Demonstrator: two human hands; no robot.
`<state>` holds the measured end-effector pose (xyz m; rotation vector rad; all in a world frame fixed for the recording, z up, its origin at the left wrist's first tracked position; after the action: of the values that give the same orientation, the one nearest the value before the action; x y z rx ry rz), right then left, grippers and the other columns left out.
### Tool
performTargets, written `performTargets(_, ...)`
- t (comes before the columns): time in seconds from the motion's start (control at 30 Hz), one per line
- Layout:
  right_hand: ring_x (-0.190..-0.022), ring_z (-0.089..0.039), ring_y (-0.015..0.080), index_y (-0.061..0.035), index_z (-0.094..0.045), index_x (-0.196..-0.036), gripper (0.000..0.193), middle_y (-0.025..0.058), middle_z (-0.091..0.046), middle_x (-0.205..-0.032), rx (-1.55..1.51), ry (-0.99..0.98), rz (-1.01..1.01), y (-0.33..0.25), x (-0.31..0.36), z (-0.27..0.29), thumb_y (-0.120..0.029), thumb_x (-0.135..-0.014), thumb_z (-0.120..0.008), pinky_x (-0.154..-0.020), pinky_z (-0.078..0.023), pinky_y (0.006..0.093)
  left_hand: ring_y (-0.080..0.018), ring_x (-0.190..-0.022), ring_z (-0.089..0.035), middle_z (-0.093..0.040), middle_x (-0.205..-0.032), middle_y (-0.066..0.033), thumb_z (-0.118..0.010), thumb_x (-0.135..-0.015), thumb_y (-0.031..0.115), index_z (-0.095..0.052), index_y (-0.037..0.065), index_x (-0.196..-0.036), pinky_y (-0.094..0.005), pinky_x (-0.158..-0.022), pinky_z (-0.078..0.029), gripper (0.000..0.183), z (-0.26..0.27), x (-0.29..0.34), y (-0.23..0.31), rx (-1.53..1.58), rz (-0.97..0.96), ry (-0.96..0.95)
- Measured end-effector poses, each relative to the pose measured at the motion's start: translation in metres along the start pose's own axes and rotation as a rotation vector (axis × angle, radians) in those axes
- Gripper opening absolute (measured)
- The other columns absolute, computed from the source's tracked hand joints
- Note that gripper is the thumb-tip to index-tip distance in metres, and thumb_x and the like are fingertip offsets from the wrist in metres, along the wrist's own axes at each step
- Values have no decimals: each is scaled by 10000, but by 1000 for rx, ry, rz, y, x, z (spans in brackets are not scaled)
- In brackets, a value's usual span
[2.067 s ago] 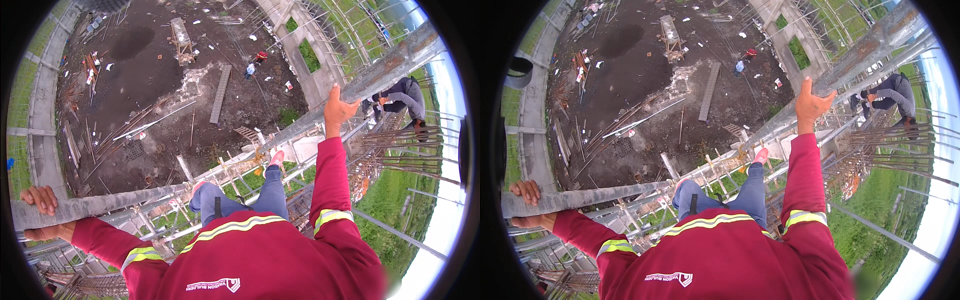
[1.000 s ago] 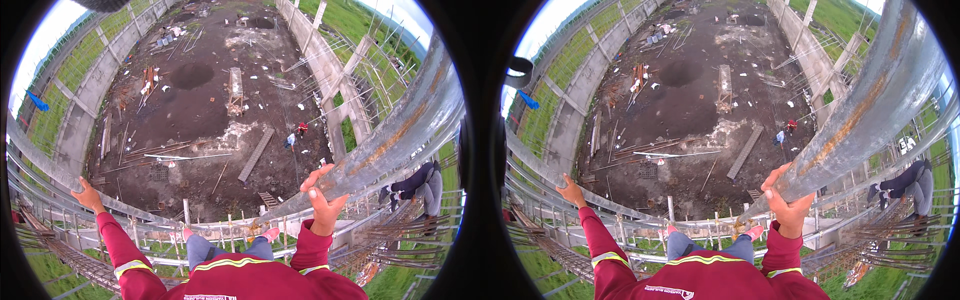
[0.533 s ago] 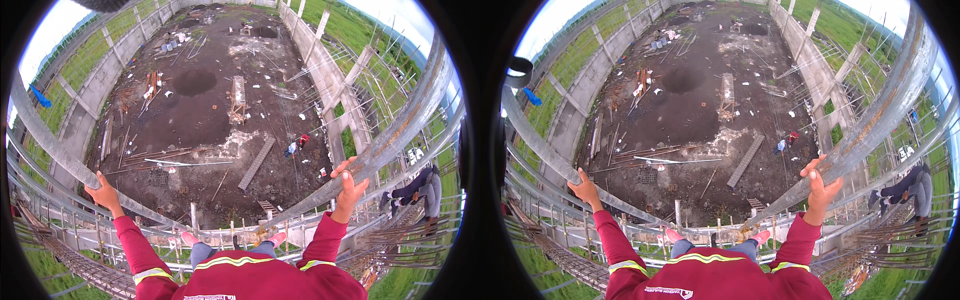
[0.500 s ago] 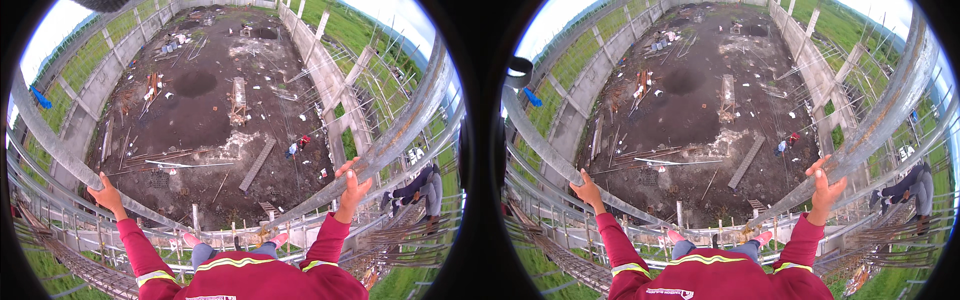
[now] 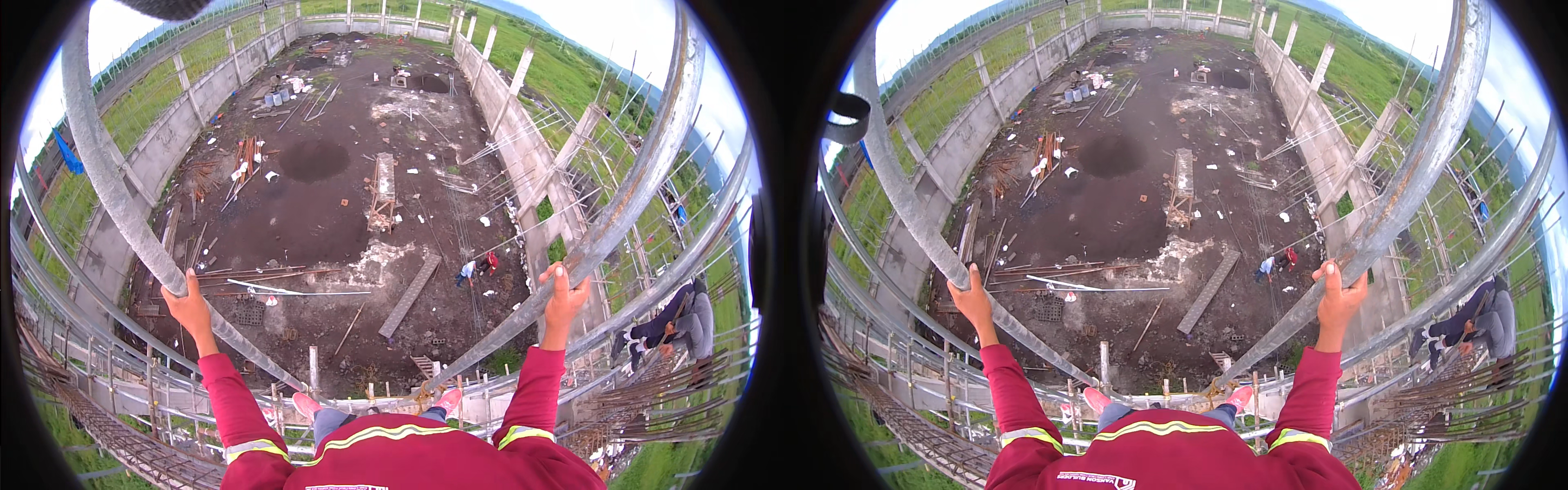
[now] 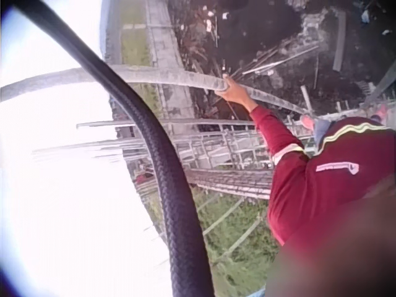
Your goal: The person stands on scaffolding at a construction site, holding onto vertical poles for balance. They then retrieve a yellow rope from their waist area and begin handling it with both hands while remaining on the structure.
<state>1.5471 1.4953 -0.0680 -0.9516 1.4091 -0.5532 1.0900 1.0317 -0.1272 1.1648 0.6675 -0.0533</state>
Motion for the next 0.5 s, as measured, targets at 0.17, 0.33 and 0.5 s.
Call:
performTargets(0.17,-647,-612,130,2,-552,-1037,285,58,-616,-813,-21,-2,0,1,3,-9,-176,-868,-698,-605,-482,276,-248,-883,-599,-636,-989,-140,-734,-861,290,-565,-40,-1091,-375,-833,-461,436,-4,-9,-5,9,-34,-18)
performTargets(0.33,-646,-612,118,3,-549,-1060,291,49,-610,-809,10,21,-38,-1,3,-13,-162,-872,-698,-589,-483,262,-282,-918,-610,-638,-1022,-163,-739,-850,310,-567,-48,-1106,-397,-852,-457,473,-6,-14,-14,-16,-39,-23)
performTargets(0.5,-634,-611,117,0,-561,-1054,285,50,-615,-789,1,12,-35,-2,2,-12,-171,-872,-699,-581,-480,265,-298,-945,-611,-635,-1047,-183,-746,-839,341,-568,-57,-1146,-404,-863,-454,533,-8,-15,-19,38,-38,-26)
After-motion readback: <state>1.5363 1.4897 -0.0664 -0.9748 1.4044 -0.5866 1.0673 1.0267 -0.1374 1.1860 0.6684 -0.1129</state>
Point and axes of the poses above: each hand's wrist, its own x-axis away from the middle knuckle, its own z-axis out of the back of the hand, y = z × x, the point moved 3 cm from there along -x, towards the middle knuckle
